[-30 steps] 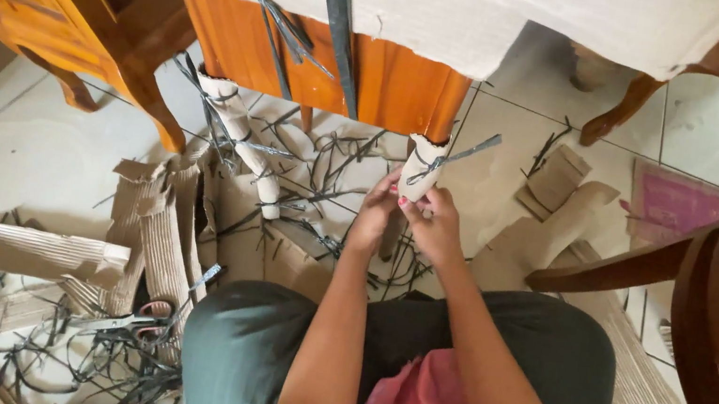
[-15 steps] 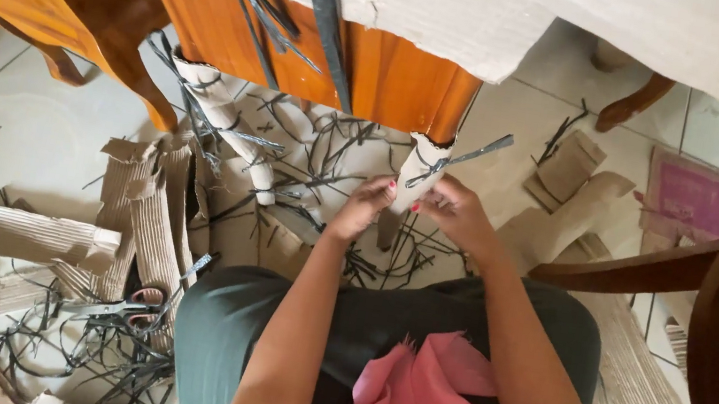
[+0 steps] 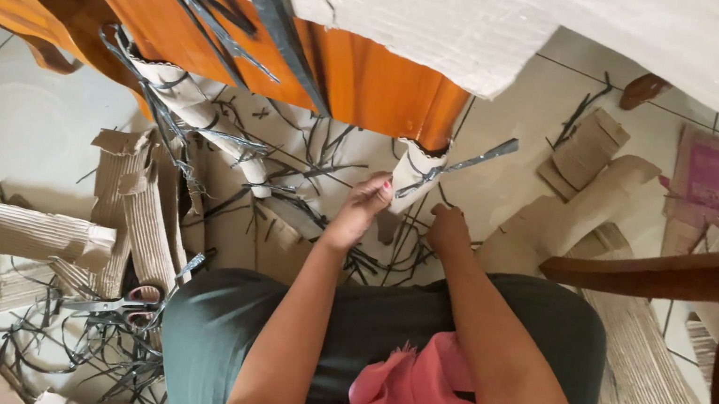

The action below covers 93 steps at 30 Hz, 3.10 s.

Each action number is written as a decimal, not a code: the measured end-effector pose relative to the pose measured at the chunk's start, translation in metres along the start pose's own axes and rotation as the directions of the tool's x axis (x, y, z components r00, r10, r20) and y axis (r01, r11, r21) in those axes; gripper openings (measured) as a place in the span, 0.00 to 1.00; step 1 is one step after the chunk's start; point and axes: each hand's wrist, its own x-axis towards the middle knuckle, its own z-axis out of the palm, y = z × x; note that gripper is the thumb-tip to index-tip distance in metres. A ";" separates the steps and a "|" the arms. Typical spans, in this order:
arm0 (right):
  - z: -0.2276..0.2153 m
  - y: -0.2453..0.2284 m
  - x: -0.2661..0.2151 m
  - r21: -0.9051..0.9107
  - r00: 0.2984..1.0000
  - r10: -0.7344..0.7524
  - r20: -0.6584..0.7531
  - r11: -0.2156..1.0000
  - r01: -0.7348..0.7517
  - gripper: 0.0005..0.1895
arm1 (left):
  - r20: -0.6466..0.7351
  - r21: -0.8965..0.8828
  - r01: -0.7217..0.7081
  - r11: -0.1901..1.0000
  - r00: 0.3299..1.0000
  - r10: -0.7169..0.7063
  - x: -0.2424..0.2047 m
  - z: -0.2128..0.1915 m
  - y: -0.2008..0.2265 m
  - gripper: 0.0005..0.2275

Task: Wrapping a wooden furniture leg with corrugated cardboard and securing it with plastic straps for protection.

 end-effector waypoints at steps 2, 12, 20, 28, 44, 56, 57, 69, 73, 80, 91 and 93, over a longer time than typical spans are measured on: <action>-0.002 -0.004 -0.006 -0.050 1.000 0.008 0.009 0.999 -0.007 0.19 | -0.012 -0.007 -0.001 1.000 1.000 0.001 0.000 -0.004 -0.016 0.16; 0.031 0.030 0.032 -0.202 0.993 0.076 0.090 0.978 -0.057 0.06 | -0.031 -0.002 -0.014 1.000 0.999 0.014 -0.005 0.000 0.000 0.17; -0.162 -0.060 -0.112 0.710 0.999 -0.031 0.028 0.705 0.002 0.07 | -0.028 0.028 0.002 1.000 1.000 -0.001 -0.008 -0.003 0.003 0.16; -0.191 -0.067 -0.144 0.769 0.962 -0.031 -0.273 0.593 0.238 0.04 | -0.022 0.018 0.023 1.000 1.000 -0.023 -0.009 -0.002 0.009 0.17; -0.195 -0.056 -0.144 0.676 0.948 -0.136 -0.289 0.672 0.303 0.08 | 0.008 -0.036 0.045 0.998 0.999 -0.045 -0.009 0.007 0.027 0.17; -0.012 -0.008 -0.010 0.002 1.000 0.017 0.010 1.000 -0.017 0.11 | -0.008 -0.041 -0.007 0.999 1.000 0.007 -0.007 0.009 0.019 0.17; 0.003 -0.012 -0.009 0.056 1.000 0.027 0.003 0.998 -0.027 0.10 | -0.018 -0.035 -0.013 0.999 1.000 0.012 -0.007 0.009 0.019 0.17; 0.016 0.009 0.032 0.343 0.992 0.046 -0.117 0.939 -0.003 0.16 | -0.027 -0.031 0.022 0.999 0.999 -0.023 -0.011 0.006 0.023 0.15; -0.107 -0.062 -0.064 0.832 0.987 0.109 -0.118 0.554 0.038 0.13 | -0.015 -0.042 0.021 0.999 1.000 -0.022 -0.009 0.000 0.015 0.15; -0.156 -0.083 -0.080 0.925 0.940 -0.100 -0.328 0.171 0.341 0.06 | 0.009 -0.062 0.033 0.998 0.999 -0.033 -0.008 -0.002 0.010 0.16; -0.166 -0.127 -0.132 0.809 0.862 -0.407 -0.302 0.370 0.458 0.07 | 0.097 -0.133 0.030 0.991 0.995 -0.017 0.011 -0.014 -0.026 0.16; -0.130 -0.098 -0.094 0.933 0.861 -0.381 -0.337 -0.012 0.359 0.07 | 0.105 -0.284 0.030 0.958 0.995 0.000 0.017 -0.014 -0.032 0.16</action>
